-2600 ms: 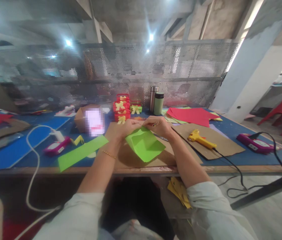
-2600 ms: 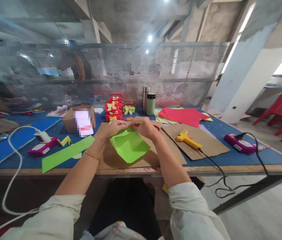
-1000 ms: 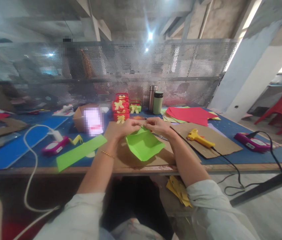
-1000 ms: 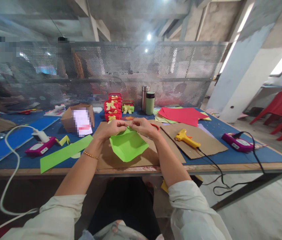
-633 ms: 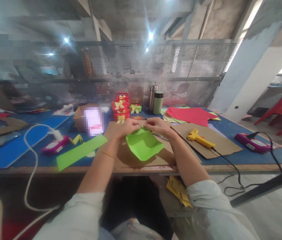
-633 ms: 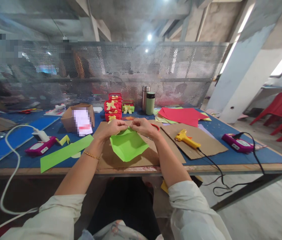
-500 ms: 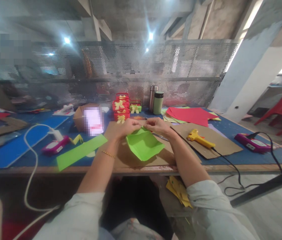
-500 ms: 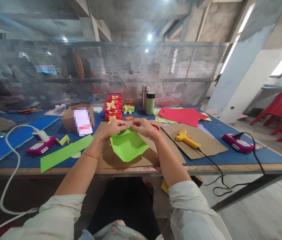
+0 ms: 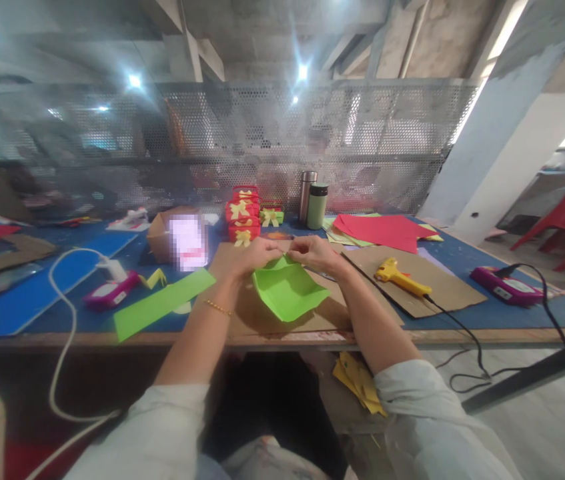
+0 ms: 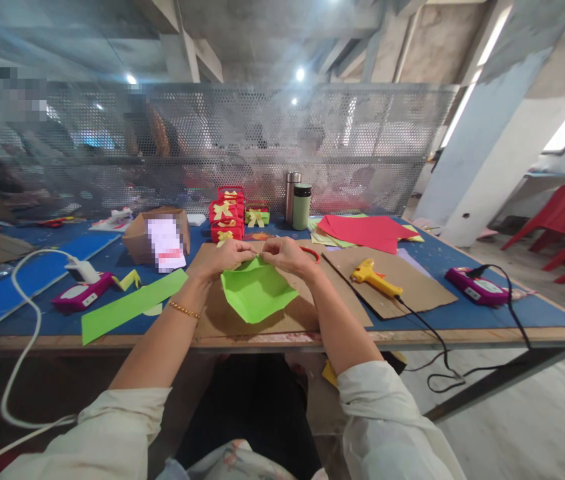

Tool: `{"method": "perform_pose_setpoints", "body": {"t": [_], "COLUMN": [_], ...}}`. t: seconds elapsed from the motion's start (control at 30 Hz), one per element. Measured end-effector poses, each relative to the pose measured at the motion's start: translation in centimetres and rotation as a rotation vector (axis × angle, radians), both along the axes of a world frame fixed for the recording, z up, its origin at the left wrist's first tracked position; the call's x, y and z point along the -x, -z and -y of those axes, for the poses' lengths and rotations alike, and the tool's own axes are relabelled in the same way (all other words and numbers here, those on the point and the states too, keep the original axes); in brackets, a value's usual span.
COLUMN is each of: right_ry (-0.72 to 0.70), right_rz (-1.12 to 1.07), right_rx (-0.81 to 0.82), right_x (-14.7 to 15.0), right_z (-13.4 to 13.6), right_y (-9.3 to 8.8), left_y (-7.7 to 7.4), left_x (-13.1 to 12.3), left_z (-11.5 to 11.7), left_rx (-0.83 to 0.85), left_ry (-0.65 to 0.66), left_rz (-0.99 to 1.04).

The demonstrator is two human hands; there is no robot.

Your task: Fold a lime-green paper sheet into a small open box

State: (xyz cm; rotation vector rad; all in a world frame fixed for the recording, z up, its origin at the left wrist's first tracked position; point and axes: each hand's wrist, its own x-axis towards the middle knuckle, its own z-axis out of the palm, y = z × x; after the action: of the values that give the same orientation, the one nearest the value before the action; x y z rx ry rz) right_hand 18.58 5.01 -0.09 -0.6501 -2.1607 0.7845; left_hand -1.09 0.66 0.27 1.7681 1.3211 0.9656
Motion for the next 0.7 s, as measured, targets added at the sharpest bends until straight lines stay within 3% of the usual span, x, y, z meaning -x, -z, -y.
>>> {"method": "perform_pose_setpoints", "body": {"t": [0.33, 0.7], "right_ry": [0.027, 0.037], "right_rz": [0.009, 0.023], "right_rx": [-0.063, -0.057], "right_x": [0.05, 0.05], "right_z": [-0.05, -0.05], "right_y": [0.16, 0.23], "left_y": [0.19, -0.41], "left_x": [0.16, -0.70], "left_z": [-0.10, 0.74], "left_rx": [-0.005, 0.060], "left_ry": [-0.068, -0.036], "left_rz": [0.015, 0.092]}}
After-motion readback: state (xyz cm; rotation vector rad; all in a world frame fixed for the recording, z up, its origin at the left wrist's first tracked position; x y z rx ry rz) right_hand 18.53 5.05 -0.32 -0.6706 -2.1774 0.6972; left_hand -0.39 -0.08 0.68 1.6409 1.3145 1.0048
